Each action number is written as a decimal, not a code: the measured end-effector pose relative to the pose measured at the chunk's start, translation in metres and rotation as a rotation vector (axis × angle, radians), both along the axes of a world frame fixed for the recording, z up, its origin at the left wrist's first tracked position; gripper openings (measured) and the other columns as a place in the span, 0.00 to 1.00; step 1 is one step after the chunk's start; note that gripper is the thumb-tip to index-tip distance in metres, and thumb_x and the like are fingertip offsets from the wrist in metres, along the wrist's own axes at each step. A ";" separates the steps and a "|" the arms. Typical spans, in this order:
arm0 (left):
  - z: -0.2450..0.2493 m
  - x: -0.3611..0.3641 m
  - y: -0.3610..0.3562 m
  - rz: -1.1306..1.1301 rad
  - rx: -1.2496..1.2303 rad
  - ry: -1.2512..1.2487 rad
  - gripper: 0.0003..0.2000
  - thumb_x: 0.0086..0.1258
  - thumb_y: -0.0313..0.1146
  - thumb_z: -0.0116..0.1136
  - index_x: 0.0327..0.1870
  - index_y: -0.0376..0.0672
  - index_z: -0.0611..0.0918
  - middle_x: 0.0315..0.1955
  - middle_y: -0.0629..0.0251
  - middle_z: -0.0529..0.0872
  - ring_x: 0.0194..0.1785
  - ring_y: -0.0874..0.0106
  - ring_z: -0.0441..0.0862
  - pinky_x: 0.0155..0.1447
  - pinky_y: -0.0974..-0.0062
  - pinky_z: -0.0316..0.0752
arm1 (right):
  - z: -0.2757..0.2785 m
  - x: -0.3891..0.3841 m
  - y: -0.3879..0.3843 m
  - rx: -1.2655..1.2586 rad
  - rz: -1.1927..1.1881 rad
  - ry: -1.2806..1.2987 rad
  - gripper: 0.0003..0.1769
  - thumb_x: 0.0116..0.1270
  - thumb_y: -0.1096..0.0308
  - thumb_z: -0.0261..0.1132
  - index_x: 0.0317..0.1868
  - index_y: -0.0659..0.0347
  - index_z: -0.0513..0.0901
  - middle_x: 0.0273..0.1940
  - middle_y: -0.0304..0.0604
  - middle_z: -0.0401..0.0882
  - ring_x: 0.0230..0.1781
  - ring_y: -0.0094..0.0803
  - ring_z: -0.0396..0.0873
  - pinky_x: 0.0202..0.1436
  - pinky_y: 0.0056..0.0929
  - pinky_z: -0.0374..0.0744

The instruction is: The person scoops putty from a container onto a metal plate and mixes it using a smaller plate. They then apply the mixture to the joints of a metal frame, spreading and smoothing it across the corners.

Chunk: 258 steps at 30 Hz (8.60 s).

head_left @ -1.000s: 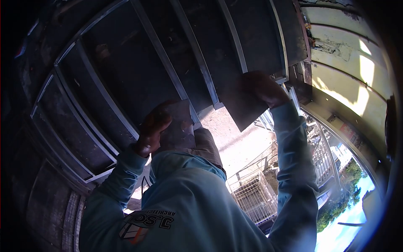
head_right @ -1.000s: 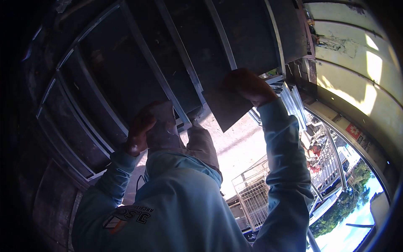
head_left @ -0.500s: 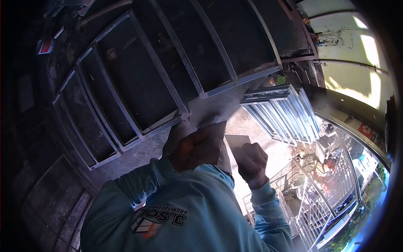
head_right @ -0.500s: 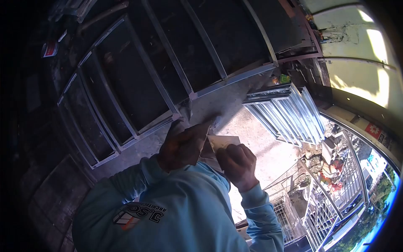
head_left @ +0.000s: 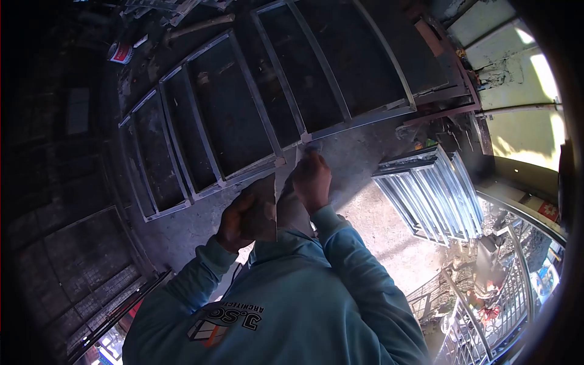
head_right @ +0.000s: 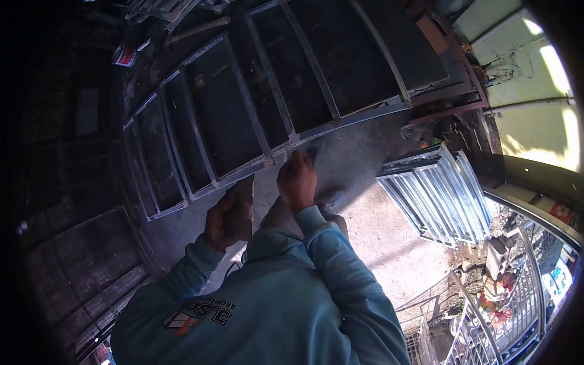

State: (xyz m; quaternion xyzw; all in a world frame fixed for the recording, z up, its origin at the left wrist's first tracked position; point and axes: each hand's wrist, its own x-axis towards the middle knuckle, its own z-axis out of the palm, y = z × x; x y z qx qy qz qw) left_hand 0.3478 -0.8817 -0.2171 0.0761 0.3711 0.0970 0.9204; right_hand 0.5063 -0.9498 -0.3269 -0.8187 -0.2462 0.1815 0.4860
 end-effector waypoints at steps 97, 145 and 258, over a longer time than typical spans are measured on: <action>-0.080 0.091 0.087 -0.289 0.421 -0.063 0.25 0.66 0.35 0.59 0.62 0.34 0.72 0.55 0.58 0.79 0.60 0.66 0.76 0.65 0.69 0.68 | 0.082 0.232 0.090 -0.775 1.142 -0.288 0.08 0.57 0.70 0.60 0.32 0.67 0.83 0.35 0.57 0.83 0.35 0.50 0.82 0.40 0.41 0.81; -0.074 0.137 0.110 -0.230 -0.103 -0.086 0.27 0.65 0.34 0.58 0.65 0.37 0.68 0.52 0.57 0.80 0.52 0.63 0.82 0.56 0.65 0.81 | -0.007 0.297 0.036 -0.696 0.234 1.049 0.09 0.65 0.74 0.59 0.42 0.68 0.83 0.36 0.52 0.84 0.28 0.38 0.85 0.25 0.41 0.84; -0.079 0.290 0.023 -0.784 0.862 -0.050 0.19 0.75 0.31 0.46 0.64 0.33 0.69 0.52 0.51 0.79 0.56 0.66 0.77 0.62 0.69 0.70 | 0.004 0.272 -0.128 0.225 -0.455 0.747 0.16 0.60 0.82 0.65 0.50 0.67 0.78 0.45 0.43 0.82 0.46 0.26 0.79 0.51 0.23 0.77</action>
